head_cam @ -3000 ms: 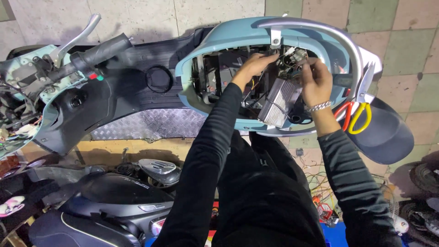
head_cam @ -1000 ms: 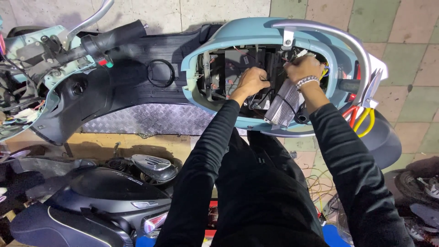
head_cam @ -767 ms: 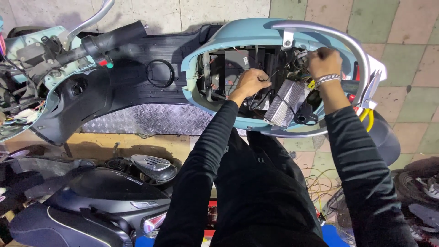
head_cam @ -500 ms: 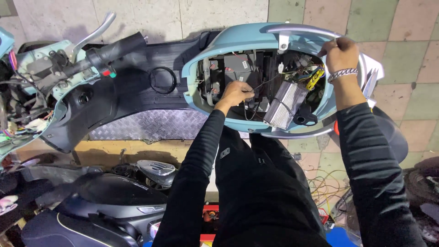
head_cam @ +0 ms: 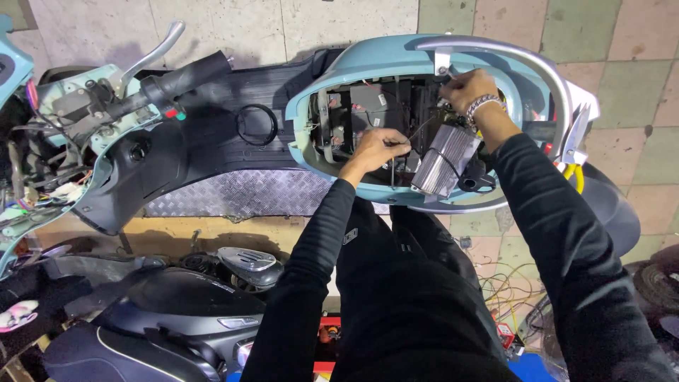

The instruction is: The person works on the exposed wiring and components under the seat of a light blue scooter. They connect wires, handle a silver heat sink, and use a multimeter to test electrical connections. The person continues to adjust and organize wires within the compartment.

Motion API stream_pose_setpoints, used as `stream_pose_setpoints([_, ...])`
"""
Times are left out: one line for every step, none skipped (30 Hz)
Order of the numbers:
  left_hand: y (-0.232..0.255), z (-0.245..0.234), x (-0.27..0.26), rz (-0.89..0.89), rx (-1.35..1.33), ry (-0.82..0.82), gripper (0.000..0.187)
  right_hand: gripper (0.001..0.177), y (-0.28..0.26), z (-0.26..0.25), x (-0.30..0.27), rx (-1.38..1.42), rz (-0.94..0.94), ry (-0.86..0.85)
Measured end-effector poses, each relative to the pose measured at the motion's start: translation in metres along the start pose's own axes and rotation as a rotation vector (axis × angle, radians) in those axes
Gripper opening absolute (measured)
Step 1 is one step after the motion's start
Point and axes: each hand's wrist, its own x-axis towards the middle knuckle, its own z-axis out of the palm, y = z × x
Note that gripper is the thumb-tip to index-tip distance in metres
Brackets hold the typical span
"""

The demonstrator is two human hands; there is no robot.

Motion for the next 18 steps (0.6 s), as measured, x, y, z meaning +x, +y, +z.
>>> stream_pose_setpoints([-0.011, 0.005, -0.001, -0.016, 0.039, 0.01, 0.029, 0.016, 0.014, 0.008, 0.015, -0.014, 0.012, 0.115])
stream_pose_setpoints([-0.021, 0.01, -0.002, -0.032, 0.079, 0.02, 0.029, 0.012, 0.027, 0.016, 0.03, -0.028, 0.024, 0.23])
stream_pose_setpoints([-0.027, 0.012, -0.006, -0.032, 0.08, 0.027, 0.029, 0.012, 0.023, 0.013, 0.024, -0.027, 0.016, 0.23])
stream_pose_setpoints([-0.034, 0.014, -0.009, -0.029, 0.051, 0.052, 0.028, 0.016, 0.02, 0.01, 0.018, -0.056, -0.009, 0.244])
stream_pose_setpoints([-0.04, 0.017, -0.013, -0.026, 0.023, 0.068, 0.028, 0.02, 0.021, 0.007, 0.009, -0.084, -0.024, 0.258])
stream_pose_setpoints([-0.038, 0.014, -0.021, -0.026, 0.026, 0.067, 0.028, 0.02, 0.014, 0.004, -0.001, -0.081, -0.023, 0.259])
stream_pose_setpoints([-0.035, 0.012, -0.028, -0.038, -0.024, 0.128, 0.029, 0.017, 0.009, -0.002, -0.011, -0.054, -0.108, 0.311])
stream_pose_setpoints([-0.032, 0.01, -0.035, -0.051, -0.074, 0.189, 0.031, 0.015, 0.003, -0.007, -0.022, -0.027, -0.193, 0.363])
stream_pose_setpoints([-0.033, 0.011, -0.037, -0.049, -0.073, 0.192, 0.031, 0.015, -0.015, -0.007, -0.055, -0.026, -0.196, 0.364])
stream_pose_setpoints([-0.035, 0.012, -0.039, -0.083, -0.127, 0.232, 0.034, 0.011, -0.033, -0.007, -0.087, 0.224, -0.319, 0.349])
stream_pose_setpoints([-0.038, 0.015, -0.045, -0.122, -0.179, 0.266, 0.038, 0.009, -0.049, -0.003, -0.124, 0.476, -0.432, 0.327])
stream_pose_setpoints([-0.037, 0.021, -0.049, -0.126, -0.176, 0.262, 0.038, 0.009, -0.06, 0.013, -0.145, 0.48, -0.427, 0.325])
stream_pose_setpoints([-0.035, 0.026, -0.048, -0.158, -0.242, 0.372, 0.031, 0.01, -0.07, 0.027, -0.163, 0.608, -0.305, 0.22])
stream_pose_setpoints([-0.032, 0.032, -0.047, -0.19, -0.309, 0.482, 0.024, 0.013, -0.081, 0.04, -0.181, 0.734, -0.183, 0.111])
stream_pose_setpoints([-0.049, 0.041, -0.039, -0.188, -0.305, 0.473, 0.024, 0.013, -0.086, 0.054, -0.184, 0.737, -0.176, 0.119])
stream_pose_setpoints([-0.066, 0.05, -0.032, -0.204, -0.407, 0.563, 0.018, 0.02, -0.09, 0.067, -0.188, 0.638, -0.09, 0.1])
stream_pose_setpoints([-0.083, 0.059, -0.025, -0.222, -0.508, 0.653, 0.012, 0.028, -0.096, 0.082, -0.191, 0.541, -0.003, 0.079])
stream_pose_setpoints([-0.075, 0.054, -0.034, -0.221, -0.502, 0.643, 0.012, 0.028, -0.101, 0.086, -0.194, 0.547, 0.005, 0.085])
